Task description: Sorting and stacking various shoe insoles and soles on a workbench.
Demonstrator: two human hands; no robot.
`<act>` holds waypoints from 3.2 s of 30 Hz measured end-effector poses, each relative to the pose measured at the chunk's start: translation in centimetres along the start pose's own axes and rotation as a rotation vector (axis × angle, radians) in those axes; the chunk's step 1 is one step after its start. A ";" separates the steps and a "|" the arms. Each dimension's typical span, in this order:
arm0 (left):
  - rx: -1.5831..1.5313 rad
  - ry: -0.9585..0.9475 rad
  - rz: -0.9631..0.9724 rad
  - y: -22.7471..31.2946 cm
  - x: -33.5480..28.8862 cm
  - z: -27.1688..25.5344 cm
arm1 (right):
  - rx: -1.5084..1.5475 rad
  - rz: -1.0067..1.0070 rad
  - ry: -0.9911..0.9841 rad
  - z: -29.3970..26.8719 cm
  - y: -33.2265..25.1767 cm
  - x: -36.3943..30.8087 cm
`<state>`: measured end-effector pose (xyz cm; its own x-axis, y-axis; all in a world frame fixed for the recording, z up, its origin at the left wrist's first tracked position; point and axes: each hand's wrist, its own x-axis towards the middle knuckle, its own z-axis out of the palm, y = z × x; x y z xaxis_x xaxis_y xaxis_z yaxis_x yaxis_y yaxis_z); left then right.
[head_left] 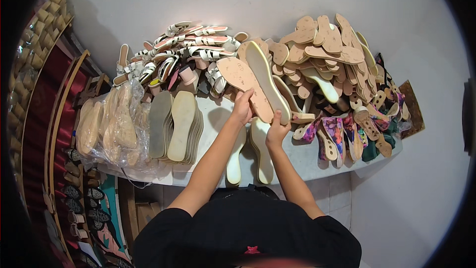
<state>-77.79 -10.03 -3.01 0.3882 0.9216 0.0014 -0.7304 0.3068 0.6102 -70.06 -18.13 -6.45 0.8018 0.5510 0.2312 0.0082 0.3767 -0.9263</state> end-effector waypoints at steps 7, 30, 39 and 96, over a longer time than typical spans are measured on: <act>0.141 0.094 0.028 0.3 -3.6 0.3 | 0.580 0.479 -0.001 -3.9 -1.6 1.4; 0.370 0.234 0.233 0.7 -7.3 -2.6 | 0.275 0.294 -0.580 -5.1 -4.8 -2.1; 0.032 -0.034 0.097 1.7 -8.0 -1.4 | -0.113 0.040 -0.699 -3.3 -5.2 -4.3; 0.367 -0.099 -0.206 2.4 -12.1 -3.9 | -0.354 -0.172 -0.762 0.3 -4.3 2.2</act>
<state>-86.46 -19.55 -4.65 0.5697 0.8175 -0.0846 -0.3911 0.3603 0.8469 -68.46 -18.33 -1.83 0.1535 0.9053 0.3960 0.3804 0.3157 -0.8692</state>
